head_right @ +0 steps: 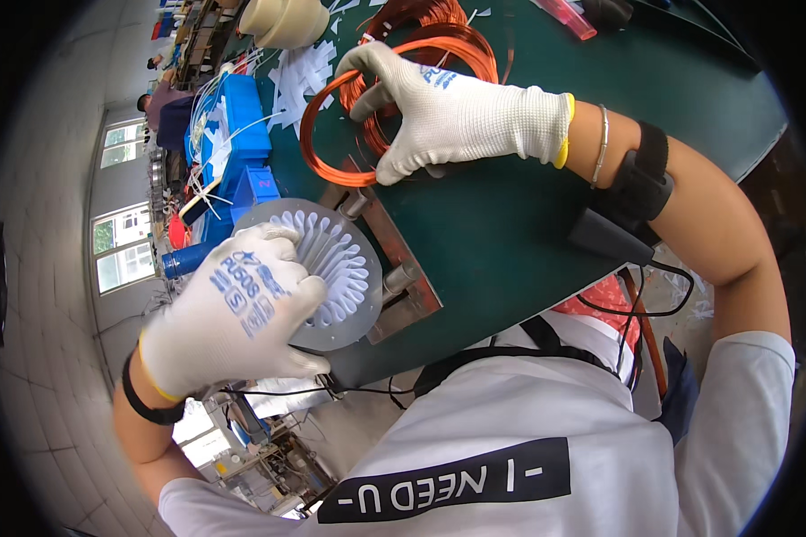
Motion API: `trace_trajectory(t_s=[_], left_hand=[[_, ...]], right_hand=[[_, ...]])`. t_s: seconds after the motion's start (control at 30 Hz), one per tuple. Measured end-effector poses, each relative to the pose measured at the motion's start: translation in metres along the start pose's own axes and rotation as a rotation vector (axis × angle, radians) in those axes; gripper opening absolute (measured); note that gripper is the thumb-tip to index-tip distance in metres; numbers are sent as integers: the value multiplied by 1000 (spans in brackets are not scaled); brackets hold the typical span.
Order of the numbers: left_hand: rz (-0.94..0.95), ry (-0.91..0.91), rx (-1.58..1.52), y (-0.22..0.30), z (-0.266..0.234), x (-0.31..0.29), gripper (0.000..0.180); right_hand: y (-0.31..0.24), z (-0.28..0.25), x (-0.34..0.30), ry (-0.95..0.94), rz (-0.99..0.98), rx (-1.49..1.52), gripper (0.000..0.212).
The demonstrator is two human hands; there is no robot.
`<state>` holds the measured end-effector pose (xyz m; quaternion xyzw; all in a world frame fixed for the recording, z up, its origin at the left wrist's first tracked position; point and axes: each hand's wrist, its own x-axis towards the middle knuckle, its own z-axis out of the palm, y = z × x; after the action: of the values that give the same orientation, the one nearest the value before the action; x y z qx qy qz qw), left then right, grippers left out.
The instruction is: Inserting copper wire coils into a metal stator core on a factory assembly line.
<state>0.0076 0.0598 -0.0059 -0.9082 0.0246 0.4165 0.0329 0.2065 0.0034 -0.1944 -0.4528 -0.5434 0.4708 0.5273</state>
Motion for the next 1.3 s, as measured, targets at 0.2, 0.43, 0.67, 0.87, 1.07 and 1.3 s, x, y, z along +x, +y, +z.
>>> trace_trajectory(t_s=[0.2,0.43,0.67,0.87,1.07,1.3], left_hand=[[-233,1059,-79,50,50,-36,46],[-538,1745,-1164,102,252,17,68],[-587,1618,-555,82,225,41,68],[-872,1319,-1103,73,156,-10,67],[-804,1882,-878,85,233,34,96],[-328,1992,-1459,78,246,44,79]], right_hand=[[16,4,0,195,-349,-236,85],[15,2,8,303,-590,-518,66],[25,22,8,302,-511,-521,66],[8,1,-5,152,-441,-564,69],[33,18,9,344,-549,-628,65],[56,8,10,300,-805,-673,62]])
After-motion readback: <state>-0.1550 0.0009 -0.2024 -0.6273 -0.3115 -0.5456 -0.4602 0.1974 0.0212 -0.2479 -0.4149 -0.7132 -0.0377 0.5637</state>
